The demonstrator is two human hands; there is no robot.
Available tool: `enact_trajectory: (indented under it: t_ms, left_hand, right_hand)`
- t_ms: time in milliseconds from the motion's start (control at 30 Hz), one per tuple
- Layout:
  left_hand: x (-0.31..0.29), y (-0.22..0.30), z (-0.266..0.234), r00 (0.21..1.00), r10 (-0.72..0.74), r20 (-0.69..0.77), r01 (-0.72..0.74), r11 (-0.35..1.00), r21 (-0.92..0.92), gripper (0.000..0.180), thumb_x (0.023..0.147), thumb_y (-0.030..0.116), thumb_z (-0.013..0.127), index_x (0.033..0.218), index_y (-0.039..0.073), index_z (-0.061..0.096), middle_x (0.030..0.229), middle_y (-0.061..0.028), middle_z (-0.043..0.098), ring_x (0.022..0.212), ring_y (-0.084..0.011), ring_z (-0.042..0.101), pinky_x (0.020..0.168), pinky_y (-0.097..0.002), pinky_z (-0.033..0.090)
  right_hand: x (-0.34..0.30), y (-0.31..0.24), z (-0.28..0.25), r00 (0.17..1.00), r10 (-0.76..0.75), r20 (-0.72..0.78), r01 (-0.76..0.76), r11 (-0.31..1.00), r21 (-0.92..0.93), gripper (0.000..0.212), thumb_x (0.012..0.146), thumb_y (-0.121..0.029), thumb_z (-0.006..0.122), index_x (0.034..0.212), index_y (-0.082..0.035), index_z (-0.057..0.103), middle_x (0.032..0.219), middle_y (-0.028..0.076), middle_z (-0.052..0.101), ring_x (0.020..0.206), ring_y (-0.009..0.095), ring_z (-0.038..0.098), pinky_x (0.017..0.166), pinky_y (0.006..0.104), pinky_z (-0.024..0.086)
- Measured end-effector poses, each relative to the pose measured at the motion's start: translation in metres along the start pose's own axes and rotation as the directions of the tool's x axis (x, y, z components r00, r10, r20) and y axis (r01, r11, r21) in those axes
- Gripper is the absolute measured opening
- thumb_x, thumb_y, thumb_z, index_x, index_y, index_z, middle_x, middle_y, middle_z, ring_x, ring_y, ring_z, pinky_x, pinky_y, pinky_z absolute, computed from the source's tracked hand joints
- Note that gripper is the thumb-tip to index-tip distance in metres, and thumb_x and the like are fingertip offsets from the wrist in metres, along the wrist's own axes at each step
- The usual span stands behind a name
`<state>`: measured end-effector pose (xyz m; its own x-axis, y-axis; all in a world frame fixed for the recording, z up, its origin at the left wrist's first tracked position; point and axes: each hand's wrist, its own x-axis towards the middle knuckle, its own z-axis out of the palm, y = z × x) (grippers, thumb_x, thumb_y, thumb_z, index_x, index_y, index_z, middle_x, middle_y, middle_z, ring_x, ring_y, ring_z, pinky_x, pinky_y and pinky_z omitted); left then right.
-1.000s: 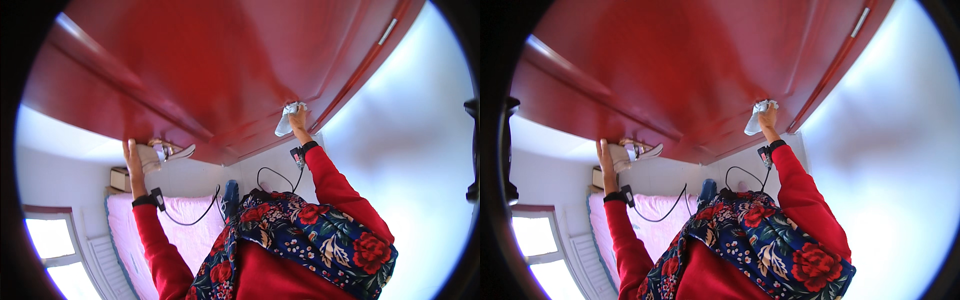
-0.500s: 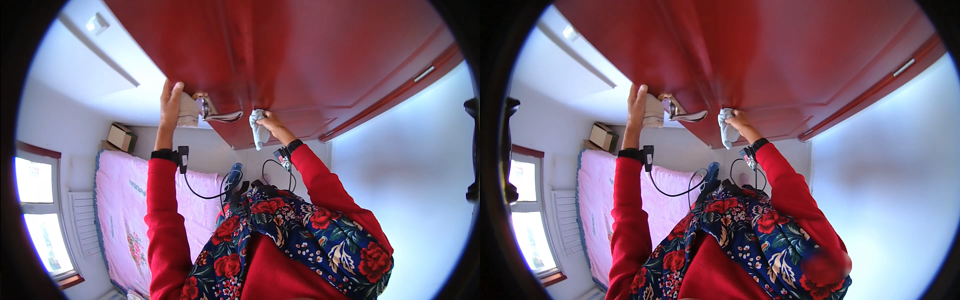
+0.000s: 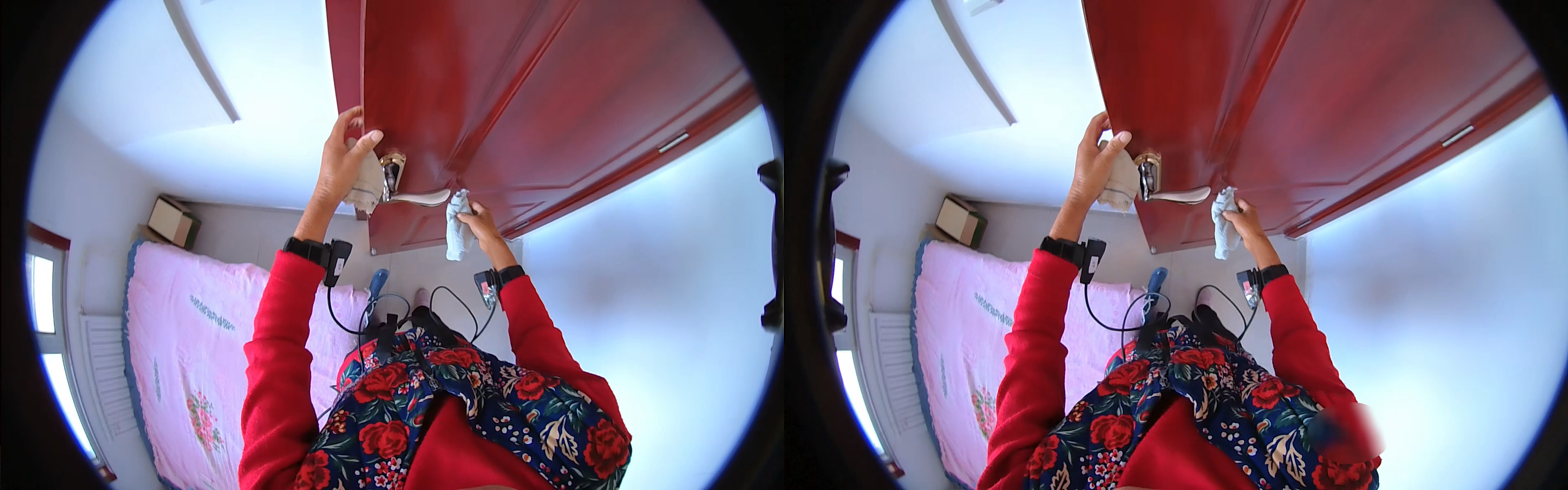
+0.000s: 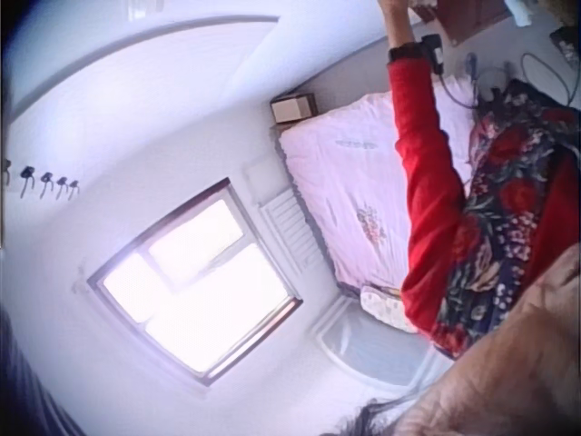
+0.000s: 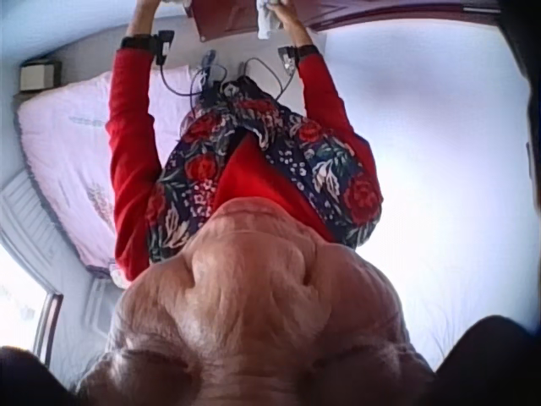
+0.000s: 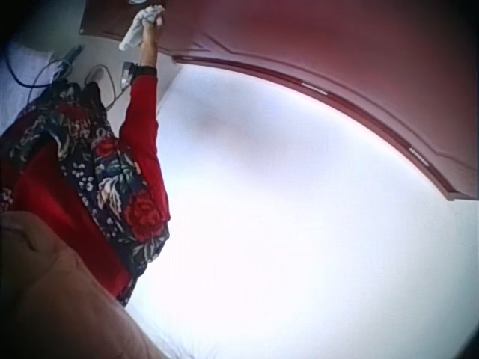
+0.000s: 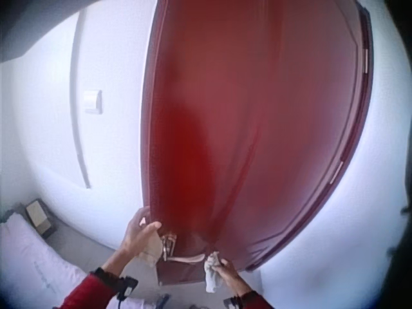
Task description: The person wipes a red wooden door with a white cloth, cleaning the handle and surrounding areas. They open the door to wipe the edge and continue cleaning the surface methodically.
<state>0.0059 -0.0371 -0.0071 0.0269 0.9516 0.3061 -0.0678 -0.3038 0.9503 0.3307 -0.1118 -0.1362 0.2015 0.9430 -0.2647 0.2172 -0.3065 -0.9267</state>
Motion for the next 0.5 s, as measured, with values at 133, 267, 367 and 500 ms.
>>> enact_trajectory:
  t_ms: [133, 267, 367, 500]
  left_hand:
    - [-0.007, 0.004, 0.002, 1.000, 0.010, 0.005, -0.010, 1.000, -0.022, 0.054, 0.085, 0.024, 0.073, 0.131, 0.004, 0.053, 0.116, -0.0096, 0.059, 0.096, -0.0146, 0.056, 0.082, -0.0276, 0.048]
    - [-0.011, 0.011, 0.009, 0.996, 0.084, -0.018, -0.084, 0.996, -0.015, 0.049, 0.084, 0.022, 0.074, 0.125, 0.003, 0.056, 0.108, -0.0068, 0.059, 0.083, -0.0120, 0.053, 0.074, -0.0267, 0.047]
    - [-0.017, 0.017, 0.013, 0.999, 0.040, -0.011, -0.040, 0.999, -0.022, 0.050, 0.081, 0.021, 0.076, 0.123, 0.002, 0.057, 0.103, -0.0060, 0.059, 0.090, -0.0145, 0.054, 0.079, -0.0281, 0.046]
    - [-0.021, 0.026, 0.017, 0.995, 0.100, 0.019, -0.099, 0.994, -0.034, 0.048, 0.079, 0.016, 0.076, 0.119, 0.000, 0.056, 0.101, -0.0061, 0.059, 0.090, -0.0151, 0.053, 0.084, -0.0287, 0.045]
  right_hand:
    - [-0.023, -0.024, -0.016, 0.996, -0.043, -0.080, 0.040, 0.998, -0.037, 0.039, 0.083, -0.007, 0.067, 0.122, -0.002, 0.061, 0.106, 0.006, 0.068, 0.095, 0.016, 0.062, 0.086, 0.0301, 0.047]
    - [-0.033, -0.046, -0.011, 0.985, -0.142, -0.096, 0.130, 0.984, -0.122, 0.050, 0.080, -0.007, 0.065, 0.129, -0.002, 0.058, 0.104, 0.008, 0.068, 0.092, 0.016, 0.064, 0.082, 0.0318, 0.051]
    - [-0.037, -0.053, -0.004, 0.990, -0.141, -0.002, 0.139, 0.976, -0.167, 0.056, 0.079, -0.011, 0.065, 0.133, 0.001, 0.053, 0.103, 0.010, 0.068, 0.088, 0.017, 0.066, 0.080, 0.0320, 0.052]
    - [-0.028, -0.044, 0.003, 0.998, -0.055, 0.025, 0.060, 0.955, -0.291, 0.049, 0.077, -0.021, 0.072, 0.121, -0.002, 0.062, 0.101, 0.009, 0.069, 0.089, 0.018, 0.065, 0.080, 0.0329, 0.052]
